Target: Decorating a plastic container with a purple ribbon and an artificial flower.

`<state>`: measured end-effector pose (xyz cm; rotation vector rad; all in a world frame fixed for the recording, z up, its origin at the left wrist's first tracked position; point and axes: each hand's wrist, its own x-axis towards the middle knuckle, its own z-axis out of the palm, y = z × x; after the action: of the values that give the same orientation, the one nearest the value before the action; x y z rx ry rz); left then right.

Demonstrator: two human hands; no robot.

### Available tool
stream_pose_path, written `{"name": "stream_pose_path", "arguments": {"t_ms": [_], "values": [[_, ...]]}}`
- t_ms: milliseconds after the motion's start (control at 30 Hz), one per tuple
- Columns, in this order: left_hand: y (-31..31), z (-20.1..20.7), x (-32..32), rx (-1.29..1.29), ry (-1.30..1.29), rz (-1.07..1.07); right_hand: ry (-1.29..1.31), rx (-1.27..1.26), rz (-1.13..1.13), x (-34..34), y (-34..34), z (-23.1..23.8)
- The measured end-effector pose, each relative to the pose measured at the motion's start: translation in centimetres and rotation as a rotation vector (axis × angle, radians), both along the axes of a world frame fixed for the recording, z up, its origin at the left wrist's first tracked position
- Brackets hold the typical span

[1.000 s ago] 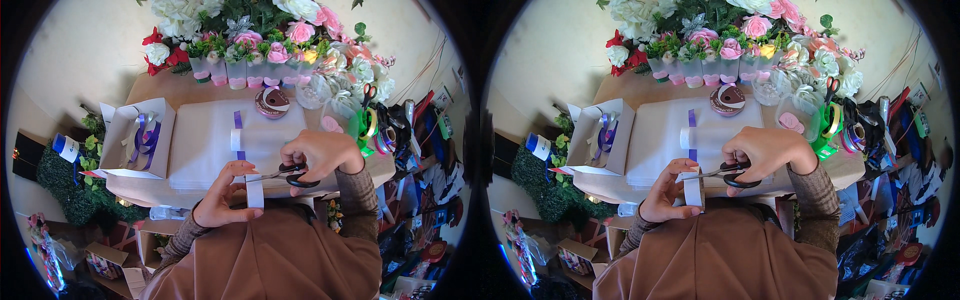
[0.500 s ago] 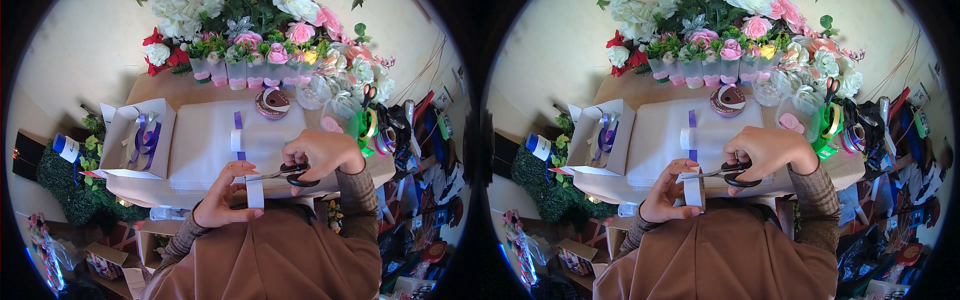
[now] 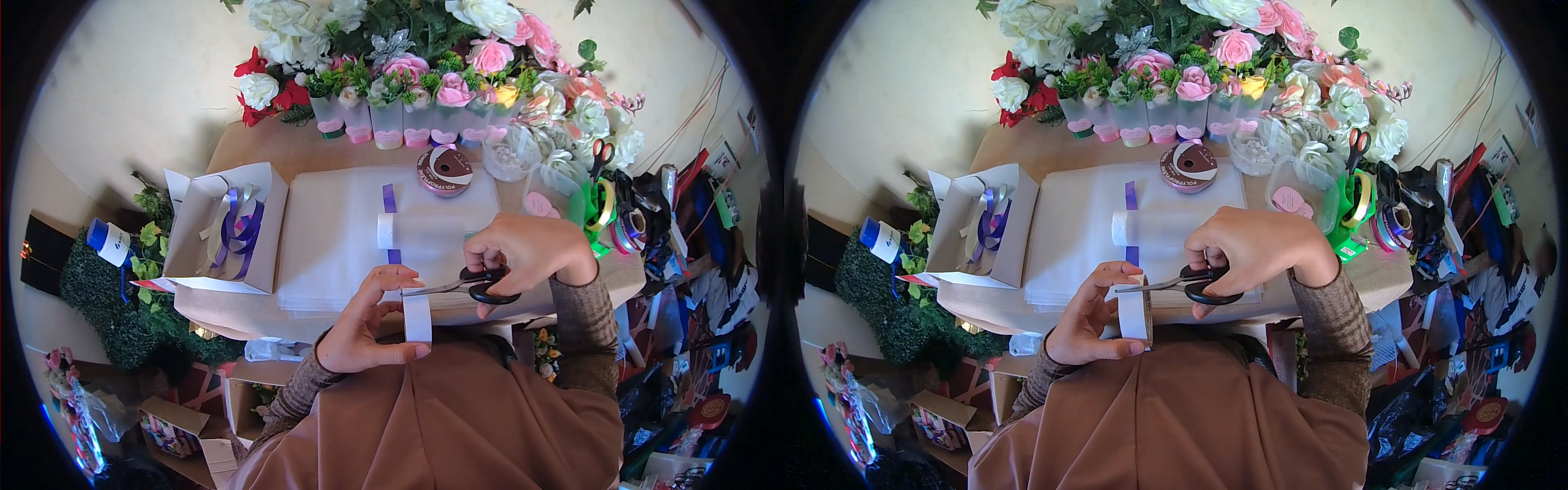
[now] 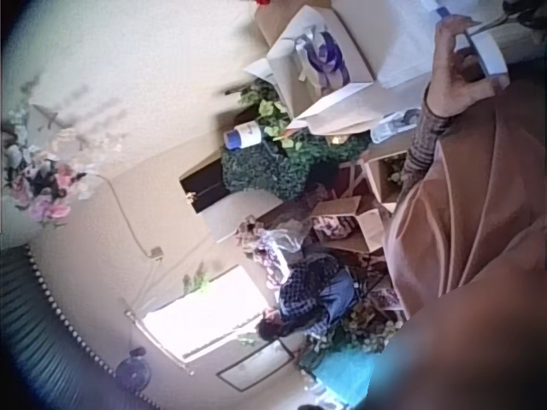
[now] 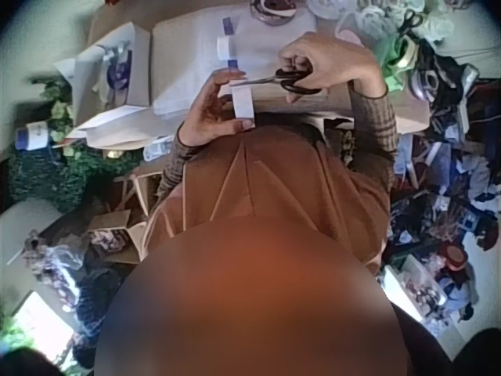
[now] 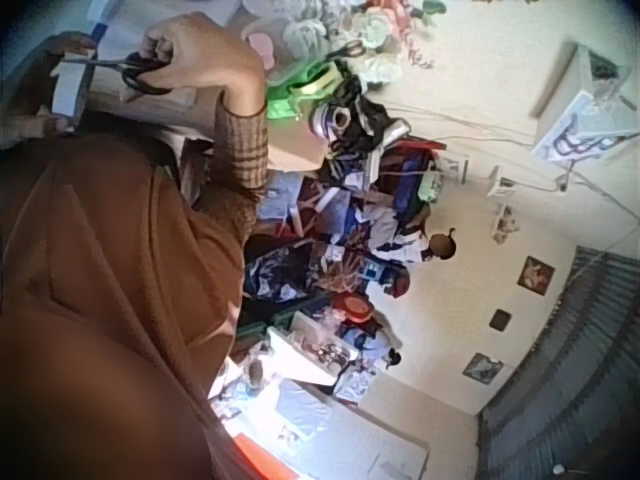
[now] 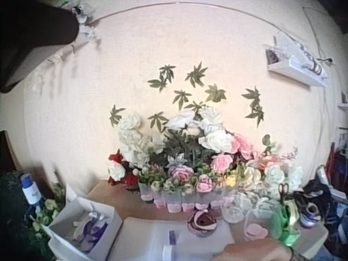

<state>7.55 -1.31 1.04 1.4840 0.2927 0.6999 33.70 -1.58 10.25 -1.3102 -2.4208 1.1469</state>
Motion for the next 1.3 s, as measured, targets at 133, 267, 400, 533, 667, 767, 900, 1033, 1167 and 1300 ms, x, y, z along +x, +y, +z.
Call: {"name": "stream_pose_path", "arguments": {"t_ms": [133, 267, 400, 533, 667, 767, 900, 1033, 1167, 1300], "values": [[0.0, 0.1, -0.1, 0.0, 0.016, -0.002, -0.019, -0.027, -0.017, 0.0, 0.0, 0.2], [0.0, 0.1, 0.0, 0.012, 0.008, 0.003, -0.012, 0.001, -0.011, 0.0, 0.0, 0.0], [-0.1, 0.1, -0.1, -0.054, -0.012, 0.011, 0.042, 0.064, -0.007, -0.3, -0.5, -0.1], [-0.2, 0.1, -0.1, -0.118, -0.064, 0.032, 0.104, 0.172, -0.019, -0.7, -0.8, -0.4], [0.1, 0.5, -0.5, -0.123, -0.074, 0.113, 0.11, 0.242, -0.044, -0.4, -1.6, -0.3], [1.9, -0.1, -1.4, 0.216, -0.037, 0.628, 0.136, 0.371, -0.136, -0.1, -3.0, -0.4], [4.5, -0.9, -3.1, 0.706, 0.378, 0.931, 0.062, 0.458, -0.385, 1.0, -5.5, -0.5], [4.9, -1.3, -3.7, 0.596, 0.517, 0.852, 0.034, 0.31, -0.605, 1.7, -7.7, -0.8], [4.4, -0.8, -2.9, 0.441, 0.212, 0.723, 0.311, 0.275, -0.793, 1.9, -8.8, -3.1], [2.8, -0.5, -1.3, 0.151, -0.14, 0.395, 0.792, 0.249, -0.642, -0.6, -7.8, -5.7]]}}
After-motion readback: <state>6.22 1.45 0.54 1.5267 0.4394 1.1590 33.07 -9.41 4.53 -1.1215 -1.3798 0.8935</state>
